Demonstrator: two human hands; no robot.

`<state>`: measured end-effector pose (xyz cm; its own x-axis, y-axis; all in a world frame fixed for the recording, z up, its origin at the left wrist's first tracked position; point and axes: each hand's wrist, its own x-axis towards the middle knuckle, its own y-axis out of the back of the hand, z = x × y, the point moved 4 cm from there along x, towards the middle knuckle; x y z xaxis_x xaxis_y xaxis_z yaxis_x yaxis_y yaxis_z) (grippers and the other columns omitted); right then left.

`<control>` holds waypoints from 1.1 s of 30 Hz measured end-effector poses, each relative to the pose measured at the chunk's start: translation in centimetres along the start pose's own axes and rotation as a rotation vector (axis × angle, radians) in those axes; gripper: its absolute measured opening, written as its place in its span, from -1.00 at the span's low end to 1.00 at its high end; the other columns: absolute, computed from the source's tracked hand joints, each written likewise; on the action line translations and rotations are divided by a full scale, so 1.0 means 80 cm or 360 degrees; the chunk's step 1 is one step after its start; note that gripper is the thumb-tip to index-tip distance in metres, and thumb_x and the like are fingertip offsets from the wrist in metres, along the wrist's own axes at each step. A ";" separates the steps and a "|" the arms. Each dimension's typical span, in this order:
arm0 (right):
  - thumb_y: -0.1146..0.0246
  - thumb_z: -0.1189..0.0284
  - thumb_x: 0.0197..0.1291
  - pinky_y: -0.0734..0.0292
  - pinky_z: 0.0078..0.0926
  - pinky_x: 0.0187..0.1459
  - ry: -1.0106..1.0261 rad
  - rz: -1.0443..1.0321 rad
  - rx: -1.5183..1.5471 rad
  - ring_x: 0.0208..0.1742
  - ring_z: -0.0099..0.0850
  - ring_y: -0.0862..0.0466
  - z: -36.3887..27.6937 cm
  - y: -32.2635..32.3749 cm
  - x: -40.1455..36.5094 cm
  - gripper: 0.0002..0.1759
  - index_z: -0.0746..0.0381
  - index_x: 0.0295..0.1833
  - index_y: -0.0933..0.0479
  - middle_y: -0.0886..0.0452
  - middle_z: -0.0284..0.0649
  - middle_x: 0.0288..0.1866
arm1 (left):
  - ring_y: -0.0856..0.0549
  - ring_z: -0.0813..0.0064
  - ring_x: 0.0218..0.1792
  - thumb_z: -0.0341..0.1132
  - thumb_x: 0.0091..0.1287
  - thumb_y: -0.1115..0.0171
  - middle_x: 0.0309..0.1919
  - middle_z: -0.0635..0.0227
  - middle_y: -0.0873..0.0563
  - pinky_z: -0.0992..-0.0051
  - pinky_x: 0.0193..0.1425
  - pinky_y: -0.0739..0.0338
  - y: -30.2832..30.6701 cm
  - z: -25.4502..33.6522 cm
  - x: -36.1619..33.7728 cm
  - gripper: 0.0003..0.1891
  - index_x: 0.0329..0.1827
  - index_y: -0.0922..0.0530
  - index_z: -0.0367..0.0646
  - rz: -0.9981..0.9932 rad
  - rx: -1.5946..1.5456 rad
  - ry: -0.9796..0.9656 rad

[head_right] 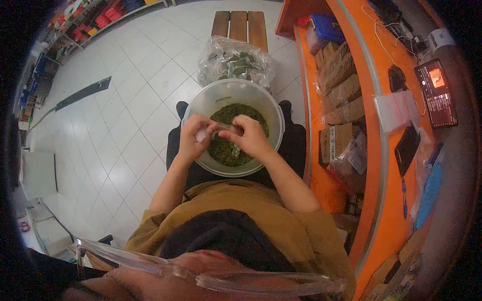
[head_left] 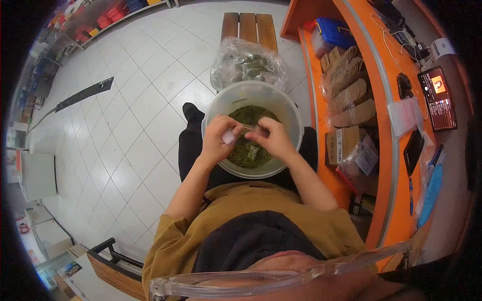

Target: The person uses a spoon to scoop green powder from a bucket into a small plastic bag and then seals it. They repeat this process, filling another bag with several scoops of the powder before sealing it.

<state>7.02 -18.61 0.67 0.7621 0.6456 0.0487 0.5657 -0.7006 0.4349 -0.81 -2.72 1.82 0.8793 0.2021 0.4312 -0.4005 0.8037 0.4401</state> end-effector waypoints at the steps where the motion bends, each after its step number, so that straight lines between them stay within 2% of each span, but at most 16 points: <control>1: -0.37 0.37 0.12 -0.41 -0.44 -0.35 -0.0060 -0.0031 0.0075 -0.47 -0.43 -0.48 -0.008 0.003 0.004 -0.79 0.31 -0.38 -0.59 -0.49 -0.21 -0.54 | -0.57 0.39 -0.29 -0.46 0.20 -0.34 -0.37 0.31 -0.65 0.45 -0.20 -0.43 0.001 -0.005 -0.001 -0.89 -0.26 -0.58 -0.19 0.0004 -0.0049 0.0018; 3: -0.35 0.28 0.19 -0.41 -0.48 -0.35 -0.0131 -0.0231 0.0018 -0.46 -0.48 -0.49 0.013 0.006 0.019 -0.72 0.33 -0.31 -0.62 -0.53 -0.20 -0.53 | -0.52 0.49 -0.32 -0.40 0.23 -0.34 -0.28 0.33 -0.64 0.50 -0.20 -0.41 0.002 -0.016 -0.003 -0.80 -0.11 -0.57 -0.19 0.0012 -0.0148 0.0048; 5: -0.33 0.23 0.22 -0.43 -0.48 -0.33 -0.0167 -0.0287 -0.0054 -0.44 -0.49 -0.52 0.021 0.020 0.042 -0.66 0.33 -0.14 -0.63 -0.61 -0.23 -0.51 | -0.55 0.38 -0.16 -0.39 0.22 -0.33 -0.15 0.25 -0.61 0.41 -0.03 -0.42 0.005 -0.009 0.002 -0.64 0.07 -0.49 -0.18 0.0149 -0.0285 0.0136; 8: -0.32 0.23 0.23 -0.43 -0.51 -0.32 -0.0498 0.0185 0.0867 -0.42 -0.53 -0.52 0.049 0.041 0.082 -0.63 0.31 -0.03 -0.62 -0.68 -0.27 -0.38 | -0.55 0.35 -0.05 -0.32 0.22 -0.34 0.01 0.19 -0.55 0.35 0.11 -0.39 0.008 -0.017 0.000 -0.41 0.29 -0.30 -0.17 0.0138 -0.0385 0.0271; 11: -0.34 0.24 0.21 -0.42 -0.59 -0.29 -0.0611 0.0076 0.1108 -0.41 -0.62 -0.48 0.050 0.038 0.087 -0.67 0.26 -0.05 -0.64 -0.67 -0.35 -0.33 | -0.53 0.39 -0.02 -0.29 0.20 -0.34 0.06 0.18 -0.52 0.37 0.12 -0.40 0.005 -0.025 0.000 -0.30 0.38 -0.21 -0.18 0.0037 -0.0413 0.0317; 14: -0.38 0.28 0.16 -0.44 -0.60 -0.23 0.0145 0.0204 0.0409 -0.35 -0.63 -0.49 0.022 0.012 0.055 -0.70 0.24 -0.09 -0.62 -0.66 -0.36 -0.25 | -0.54 0.41 0.00 -0.29 0.20 -0.28 0.11 0.18 -0.50 0.42 0.09 -0.45 -0.005 -0.016 0.002 -0.30 0.40 -0.19 -0.18 -0.0184 -0.0885 0.0621; 15: -0.42 0.38 0.08 -0.49 -0.46 -0.12 0.0063 -0.0053 0.0148 -0.25 -0.43 -0.60 -0.027 0.017 0.036 -0.74 0.24 -0.15 -0.60 -0.65 -0.30 -0.21 | -0.54 0.42 0.01 -0.29 0.21 -0.26 0.13 0.18 -0.49 0.44 0.08 -0.47 -0.010 -0.013 0.000 -0.30 0.40 -0.18 -0.18 -0.0283 -0.1121 0.0772; 18: -0.42 0.48 -0.02 -0.51 -0.34 -0.09 0.0457 -0.0099 0.0046 -0.17 -0.22 -0.63 -0.055 0.002 0.008 -0.74 0.25 -0.18 -0.58 -0.63 -0.22 -0.19 | -0.55 0.45 0.08 -0.38 0.23 -0.13 0.17 0.19 -0.47 0.47 0.02 -0.51 -0.026 -0.009 -0.009 -0.35 0.42 -0.17 -0.19 -0.0662 -0.1638 0.1059; 19: -0.42 0.51 -0.07 -0.51 -0.32 -0.12 0.0449 0.0003 0.0035 -0.16 -0.16 -0.62 -0.051 0.000 0.003 -0.76 0.27 -0.23 -0.58 -0.61 -0.17 -0.25 | -0.54 0.44 0.14 -0.42 0.24 -0.05 0.21 0.20 -0.46 0.45 0.08 -0.50 -0.028 0.001 -0.009 -0.37 0.43 -0.17 -0.19 -0.0783 -0.1662 0.1027; 22: -0.40 0.57 -0.09 -0.51 -0.31 -0.13 0.0390 -0.0077 -0.0095 -0.17 -0.18 -0.61 -0.044 0.009 -0.006 -0.78 0.28 -0.25 -0.58 -0.61 -0.17 -0.28 | -0.53 0.43 0.18 -0.48 0.21 -0.04 0.19 0.25 -0.48 0.43 0.15 -0.49 -0.037 0.005 -0.010 -0.38 0.41 -0.20 -0.20 -0.0863 -0.1613 0.0996; 23: -0.38 0.58 -0.06 -0.51 -0.32 -0.16 0.0458 -0.0013 -0.0136 -0.19 -0.19 -0.62 -0.041 0.014 -0.008 -0.81 0.29 -0.26 -0.58 -0.61 -0.17 -0.28 | -0.51 0.41 0.21 -0.49 0.20 -0.06 0.21 0.27 -0.47 0.40 0.21 -0.48 -0.038 0.004 -0.013 -0.42 0.36 -0.28 -0.24 -0.0886 -0.1564 0.1116; 25: -0.36 0.59 -0.01 -0.51 -0.35 -0.20 0.0597 0.0107 -0.0213 -0.24 -0.22 -0.63 -0.038 0.020 -0.009 -0.86 0.30 -0.29 -0.58 -0.61 -0.16 -0.29 | -0.55 0.37 0.14 -0.48 0.20 -0.11 0.13 0.23 -0.52 0.37 0.15 -0.50 -0.035 -0.010 -0.012 -0.50 0.26 -0.37 -0.25 -0.0694 -0.1115 0.0756; 26: -0.35 0.58 0.02 -0.50 -0.37 -0.23 0.0488 0.0165 -0.0159 -0.28 -0.25 -0.62 -0.033 0.024 -0.008 -0.88 0.31 -0.28 -0.57 -0.60 -0.17 -0.30 | -0.58 0.35 0.10 -0.48 0.20 -0.14 0.09 0.21 -0.54 0.36 0.12 -0.51 -0.033 -0.015 -0.013 -0.55 0.21 -0.41 -0.26 -0.0596 -0.0890 0.0578; 29: -0.31 0.57 0.10 -0.47 -0.44 -0.32 0.0191 0.0271 -0.0032 -0.38 -0.34 -0.59 -0.026 0.031 -0.007 -0.91 0.32 -0.27 -0.57 -0.57 -0.18 -0.34 | -0.62 0.20 -0.07 -0.42 0.18 -0.26 -0.13 0.13 -0.58 0.29 -0.01 -0.52 -0.004 0.026 0.000 -0.74 -0.06 -0.53 -0.25 0.0504 0.0208 -0.0022; 31: -0.30 0.55 0.13 -0.45 -0.49 -0.36 0.0028 0.0254 0.0013 -0.43 -0.40 -0.56 -0.014 0.028 -0.008 -0.92 0.33 -0.26 -0.56 -0.55 -0.19 -0.36 | -0.61 0.13 -0.19 -0.42 0.17 -0.31 -0.23 0.13 -0.58 0.31 -0.08 -0.51 -0.007 0.042 -0.004 -0.80 -0.18 -0.53 -0.24 0.0297 0.0308 -0.0074; 33: -0.30 0.55 0.12 -0.44 -0.50 -0.36 0.0078 0.0194 0.0057 -0.42 -0.40 -0.54 -0.014 0.021 -0.012 -0.89 0.35 -0.25 -0.55 -0.53 -0.18 -0.36 | -0.60 0.08 -0.26 -0.34 0.22 -0.34 -0.31 0.14 -0.60 0.30 -0.16 -0.49 -0.017 0.052 -0.003 -0.84 -0.30 -0.56 -0.24 0.0050 0.0334 -0.0046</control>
<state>6.91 -20.10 2.34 0.8102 0.5683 0.1438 0.4810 -0.7847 0.3909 -1.55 -6.16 4.41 0.8589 0.2068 0.4686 -0.4754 0.6623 0.5791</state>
